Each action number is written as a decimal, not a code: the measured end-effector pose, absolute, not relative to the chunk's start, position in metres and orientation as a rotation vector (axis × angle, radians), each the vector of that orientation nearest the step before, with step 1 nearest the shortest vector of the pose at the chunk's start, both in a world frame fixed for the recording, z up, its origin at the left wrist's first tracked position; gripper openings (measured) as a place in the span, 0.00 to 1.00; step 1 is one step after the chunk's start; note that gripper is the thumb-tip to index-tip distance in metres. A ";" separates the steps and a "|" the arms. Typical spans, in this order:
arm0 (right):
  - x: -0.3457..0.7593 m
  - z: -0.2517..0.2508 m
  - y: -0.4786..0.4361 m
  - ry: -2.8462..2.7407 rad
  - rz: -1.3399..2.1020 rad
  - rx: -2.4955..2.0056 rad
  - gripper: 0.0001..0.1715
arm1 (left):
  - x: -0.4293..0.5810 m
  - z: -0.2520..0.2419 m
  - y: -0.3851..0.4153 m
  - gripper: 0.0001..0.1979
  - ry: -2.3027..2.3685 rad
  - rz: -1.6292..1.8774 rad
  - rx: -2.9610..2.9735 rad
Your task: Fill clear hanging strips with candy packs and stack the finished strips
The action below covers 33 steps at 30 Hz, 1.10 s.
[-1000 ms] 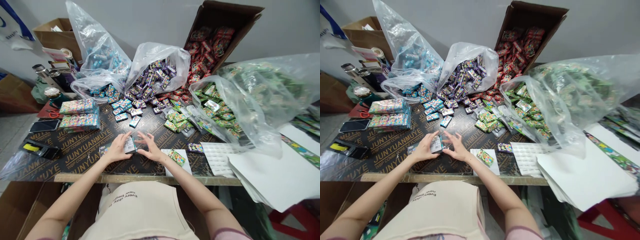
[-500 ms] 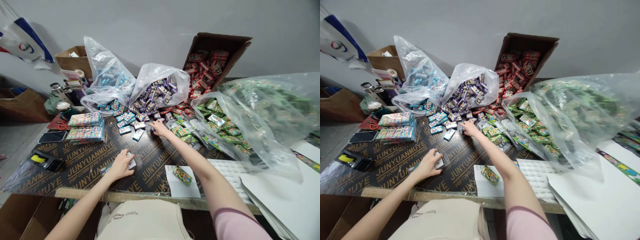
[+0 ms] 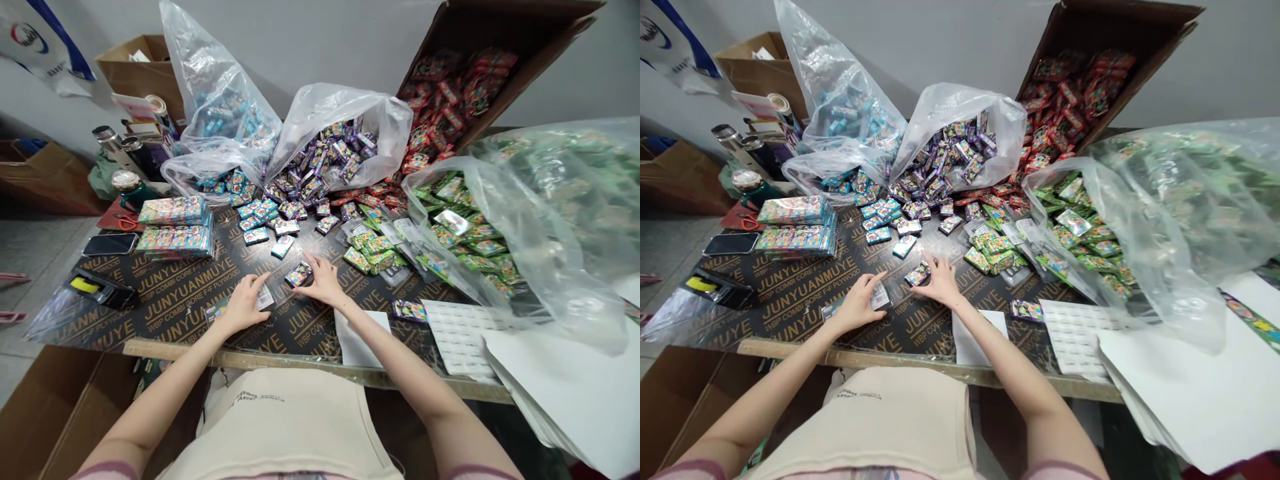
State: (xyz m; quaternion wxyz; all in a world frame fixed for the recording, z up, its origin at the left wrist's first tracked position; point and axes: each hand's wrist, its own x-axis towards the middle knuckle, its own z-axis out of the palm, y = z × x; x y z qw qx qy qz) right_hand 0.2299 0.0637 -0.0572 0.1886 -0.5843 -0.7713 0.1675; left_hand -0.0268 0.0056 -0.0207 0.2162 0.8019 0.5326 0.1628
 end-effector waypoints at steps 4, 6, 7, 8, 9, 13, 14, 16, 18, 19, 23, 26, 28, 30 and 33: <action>0.209 -0.056 0.049 -2.010 0.398 -1.647 0.47 | -0.019 -0.021 0.006 0.54 1.554 0.540 2.201; 0.206 -0.048 0.043 -1.953 0.424 -1.497 0.48 | -0.020 -0.021 0.005 0.56 1.565 0.569 2.193; 0.206 -0.042 0.039 -1.976 0.444 -1.414 0.49 | -0.020 -0.022 0.005 0.57 1.548 0.579 2.191; 0.206 -0.036 0.035 -2.038 0.463 -1.345 0.49 | -0.021 -0.022 0.005 0.57 1.518 0.586 2.196; 0.205 -0.029 0.030 -2.127 0.479 -1.297 0.48 | -0.022 -0.023 0.005 0.58 1.476 0.589 2.216; 0.203 -0.010 0.015 -2.459 0.532 -1.226 0.43 | -0.019 -0.023 0.006 0.58 1.293 0.580 2.381; 0.203 -0.008 0.014 -2.488 0.571 -1.195 0.43 | -0.017 -0.023 0.006 0.58 1.252 0.574 2.408; 0.205 -0.005 0.015 -2.501 0.684 -1.087 0.45 | -0.015 -0.022 0.007 0.58 1.173 0.558 2.416; 0.208 -0.005 0.018 -2.480 0.776 -0.977 0.47 | -0.014 -0.021 0.007 0.58 1.114 0.539 2.392; 0.209 -0.005 0.019 -2.456 0.791 -0.963 0.48 | -0.014 -0.020 0.008 0.58 1.110 0.537 2.376; 0.210 -0.007 0.009 -2.230 0.735 -1.176 0.53 | -0.015 -0.020 0.010 0.57 1.221 0.590 2.291; 0.207 -0.009 0.004 -2.221 0.891 -1.102 0.45 | -0.011 -0.021 0.012 0.57 1.226 0.610 2.255; 0.214 -0.010 0.017 -2.224 0.910 -1.055 0.38 | -0.006 -0.022 0.013 0.56 1.212 0.601 2.249; 0.236 -0.012 0.052 -2.102 0.708 -1.211 0.29 | -0.001 -0.026 0.013 0.52 1.207 0.554 2.264; 0.292 -0.014 0.131 -1.824 0.289 -1.631 0.24 | 0.004 -0.037 0.010 0.37 1.205 0.416 2.311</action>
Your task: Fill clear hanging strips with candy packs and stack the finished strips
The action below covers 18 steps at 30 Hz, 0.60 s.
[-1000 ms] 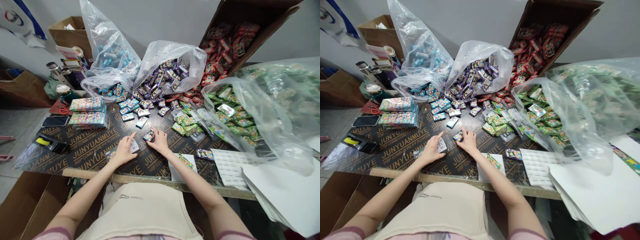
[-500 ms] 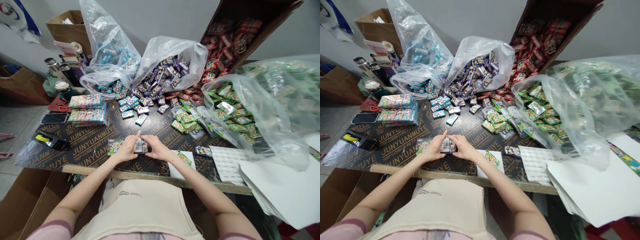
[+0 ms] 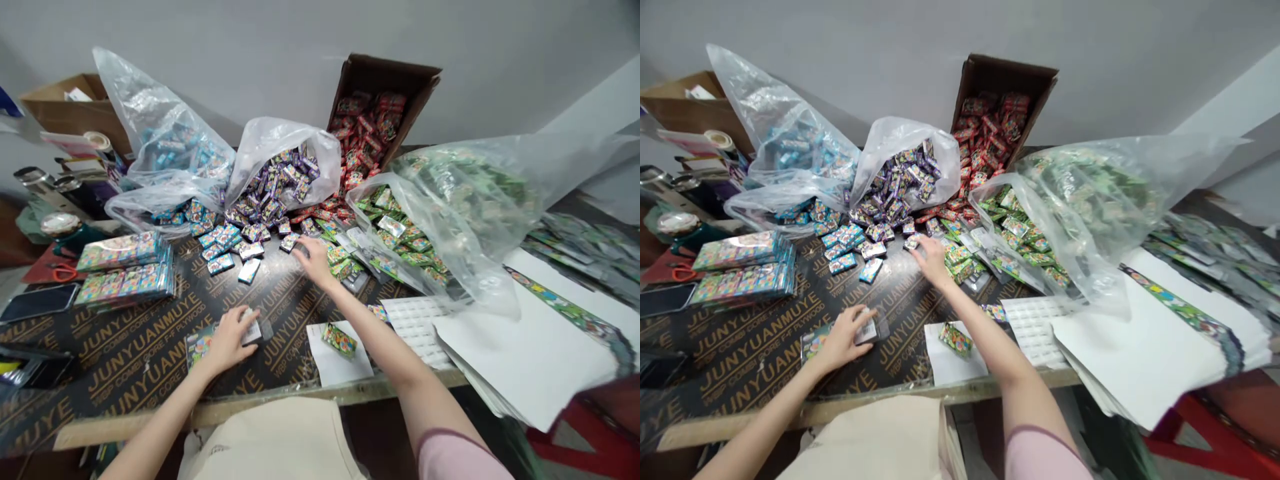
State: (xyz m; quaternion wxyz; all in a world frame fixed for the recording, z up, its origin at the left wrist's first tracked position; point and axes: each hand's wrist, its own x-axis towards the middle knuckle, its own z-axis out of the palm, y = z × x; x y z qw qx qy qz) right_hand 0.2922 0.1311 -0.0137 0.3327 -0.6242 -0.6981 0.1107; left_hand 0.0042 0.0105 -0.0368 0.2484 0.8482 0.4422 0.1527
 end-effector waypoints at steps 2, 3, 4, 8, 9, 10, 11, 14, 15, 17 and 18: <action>0.335 -0.013 0.185 -1.694 0.152 -2.009 0.28 | 0.006 -0.045 0.008 0.28 1.233 0.355 2.324; 0.354 -0.012 0.208 -1.672 0.156 -2.154 0.31 | 0.007 -0.048 0.007 0.26 1.252 0.343 2.325; 0.370 -0.011 0.227 -1.649 0.159 -2.208 0.33 | 0.009 -0.050 0.006 0.26 1.268 0.337 2.318; 0.397 -0.013 0.274 -1.660 0.196 -2.232 0.28 | 0.015 -0.053 0.006 0.31 1.296 0.286 2.261; 0.396 -0.015 0.278 -1.670 0.201 -2.229 0.26 | 0.016 -0.052 0.006 0.32 1.301 0.272 2.248; 0.394 -0.018 0.280 -1.681 0.201 -2.224 0.24 | 0.016 -0.052 0.006 0.32 1.309 0.262 2.239; 0.392 -0.020 0.279 -1.691 0.195 -2.215 0.23 | 0.015 -0.053 0.006 0.32 1.315 0.256 2.232; 0.387 -0.020 0.260 -1.697 0.124 -2.194 0.24 | 0.005 -0.056 0.004 0.33 1.306 0.254 2.225; 0.386 -0.018 0.247 -1.671 0.109 -2.160 0.24 | 0.001 -0.056 0.004 0.33 1.293 0.262 2.218; 0.376 -0.012 0.215 -1.555 0.277 -1.980 0.25 | -0.004 -0.052 0.005 0.35 1.280 0.331 2.174; 0.366 -0.010 0.195 -1.464 0.459 -1.839 0.25 | -0.003 -0.047 0.007 0.35 1.288 0.403 2.124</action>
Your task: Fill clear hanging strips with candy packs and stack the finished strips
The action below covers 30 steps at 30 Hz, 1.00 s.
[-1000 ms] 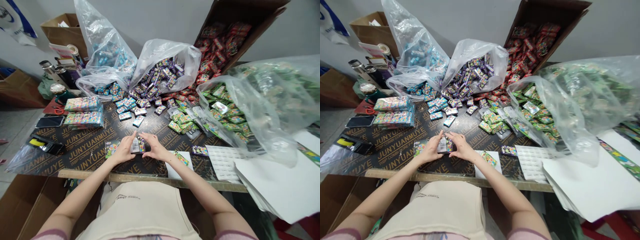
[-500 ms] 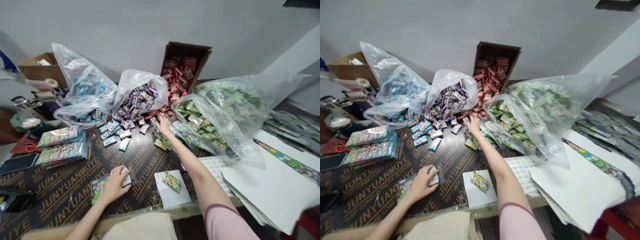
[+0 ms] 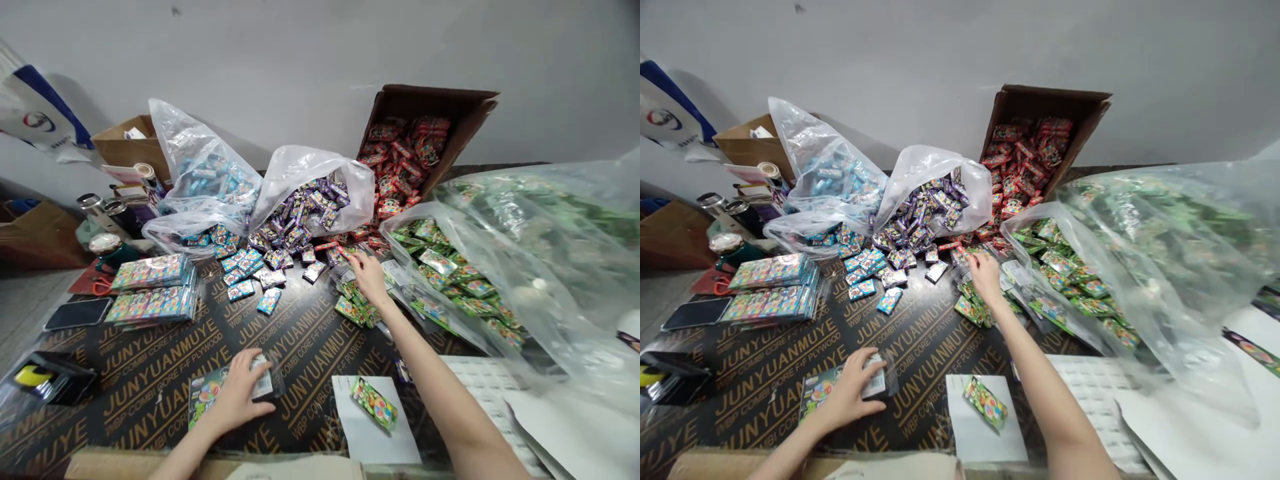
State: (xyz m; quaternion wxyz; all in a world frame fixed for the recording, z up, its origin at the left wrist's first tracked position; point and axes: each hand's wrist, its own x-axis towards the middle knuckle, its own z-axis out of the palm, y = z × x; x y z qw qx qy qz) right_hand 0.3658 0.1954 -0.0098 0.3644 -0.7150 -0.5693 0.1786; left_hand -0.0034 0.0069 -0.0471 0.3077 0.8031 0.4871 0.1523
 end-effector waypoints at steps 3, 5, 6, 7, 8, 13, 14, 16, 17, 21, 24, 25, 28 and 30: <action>0.314 -0.008 0.133 -1.197 1.153 -1.440 0.29 | 0.014 -0.026 0.019 0.33 1.322 0.722 1.806; 0.270 -0.011 0.093 -1.090 1.520 -1.242 0.27 | 0.034 -0.011 0.031 0.30 1.248 0.894 1.484; 0.250 -0.013 0.074 -1.031 1.685 -1.151 0.28 | 0.043 -0.006 0.036 0.29 1.188 0.940 1.297; 0.233 -0.014 0.058 -0.987 1.813 -1.088 0.29 | 0.050 -0.001 0.041 0.27 1.138 0.981 1.125; 0.220 -0.014 0.045 -0.975 1.887 -1.059 0.31 | 0.053 0.002 0.044 0.25 1.124 1.024 0.984; 0.210 0.002 0.013 -1.558 1.247 -1.212 0.37 | 0.037 0.008 0.038 0.19 1.153 1.052 0.690; 0.213 0.007 0.011 -1.702 1.085 -1.192 0.43 | 0.033 0.008 0.034 0.18 1.144 1.017 0.694; 0.214 0.014 0.008 -1.951 0.897 -1.102 0.52 | 0.027 0.007 0.026 0.17 1.121 0.936 0.735; 0.213 0.017 0.007 -2.043 0.855 -1.050 0.51 | 0.026 0.006 0.022 0.18 1.111 0.896 0.771; 0.206 0.015 0.004 -2.086 0.726 -1.030 0.45 | 0.014 0.000 0.012 0.22 1.163 0.835 1.123; 0.211 0.004 0.003 -2.011 0.650 -1.133 0.43 | -0.007 -0.007 0.007 0.32 1.338 0.750 1.726; 0.214 -0.002 0.004 -2.021 0.628 -1.158 0.43 | -0.014 -0.010 0.005 0.41 1.385 0.649 1.930; 0.223 -0.017 0.004 -2.129 0.581 -1.213 0.44 | -0.027 -0.023 -0.003 0.57 1.431 0.274 2.290; 0.225 -0.025 0.002 -2.193 0.551 -1.252 0.44 | -0.029 -0.030 -0.008 0.56 1.441 0.181 2.354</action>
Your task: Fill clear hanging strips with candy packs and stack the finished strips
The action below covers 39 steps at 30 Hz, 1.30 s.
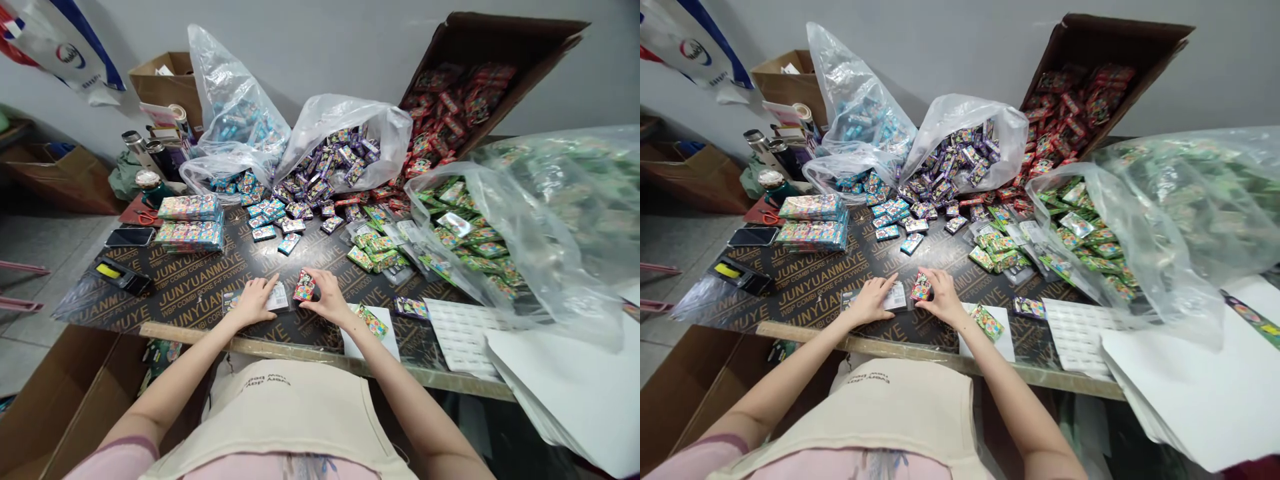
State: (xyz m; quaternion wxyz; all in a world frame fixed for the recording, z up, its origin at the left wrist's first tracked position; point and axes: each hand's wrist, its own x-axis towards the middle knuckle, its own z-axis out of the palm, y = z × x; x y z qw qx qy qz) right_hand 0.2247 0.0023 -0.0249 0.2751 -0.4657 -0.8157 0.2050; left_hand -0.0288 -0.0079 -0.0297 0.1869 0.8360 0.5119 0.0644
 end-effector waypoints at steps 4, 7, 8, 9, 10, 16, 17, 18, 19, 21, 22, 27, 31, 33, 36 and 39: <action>0.223 -0.028 -0.004 -2.255 0.538 -1.258 0.43 | -0.026 -0.029 -0.011 0.56 1.374 0.314 2.364; 0.221 -0.024 -0.006 -2.288 0.648 -1.120 0.44 | -0.026 -0.021 -0.010 0.58 1.290 0.418 2.343; 0.221 -0.023 -0.007 -2.294 0.699 -1.066 0.44 | -0.027 -0.019 -0.010 0.58 1.262 0.438 2.334; 0.220 -0.022 -0.006 -2.296 0.744 -1.021 0.45 | -0.027 -0.018 -0.010 0.58 1.232 0.452 2.325; 0.220 -0.022 -0.006 -2.291 0.769 -0.996 0.47 | -0.027 -0.017 -0.009 0.58 1.200 0.464 2.316; 0.211 -0.020 -0.016 -2.042 0.619 -1.227 0.52 | -0.027 -0.021 -0.005 0.58 1.238 0.559 2.258; 0.210 -0.020 -0.017 -2.059 0.665 -1.217 0.47 | -0.027 -0.022 -0.004 0.59 1.244 0.557 2.260; 0.210 -0.019 -0.015 -2.109 0.720 -1.189 0.41 | -0.027 -0.022 -0.004 0.59 1.241 0.546 2.267; 0.213 -0.019 -0.011 -2.167 0.750 -1.174 0.36 | -0.026 -0.023 -0.004 0.59 1.235 0.533 2.274; 0.227 -0.019 0.004 -2.196 0.635 -1.318 0.30 | -0.024 -0.026 -0.004 0.59 1.236 0.513 2.282; 0.239 -0.019 0.016 -2.152 0.492 -1.477 0.28 | -0.023 -0.028 -0.004 0.59 1.244 0.501 2.284; 0.310 -0.028 0.077 -2.068 -0.034 -2.131 0.27 | -0.019 -0.039 -0.007 0.55 1.296 0.321 2.344; 0.320 -0.032 0.089 -2.247 0.059 -2.010 0.26 | -0.014 -0.040 -0.007 0.48 1.355 0.299 2.339; 0.303 -0.029 0.080 -2.225 0.331 -1.802 0.25 | -0.008 -0.033 -0.007 0.43 1.376 0.467 2.267; 0.265 -0.016 0.058 -2.041 1.092 -1.421 0.29 | 0.007 -0.016 -0.004 0.38 1.328 0.788 2.022; 0.236 -0.001 0.037 -1.865 1.904 -1.164 0.31 | 0.023 0.002 0.000 0.28 1.188 0.826 1.868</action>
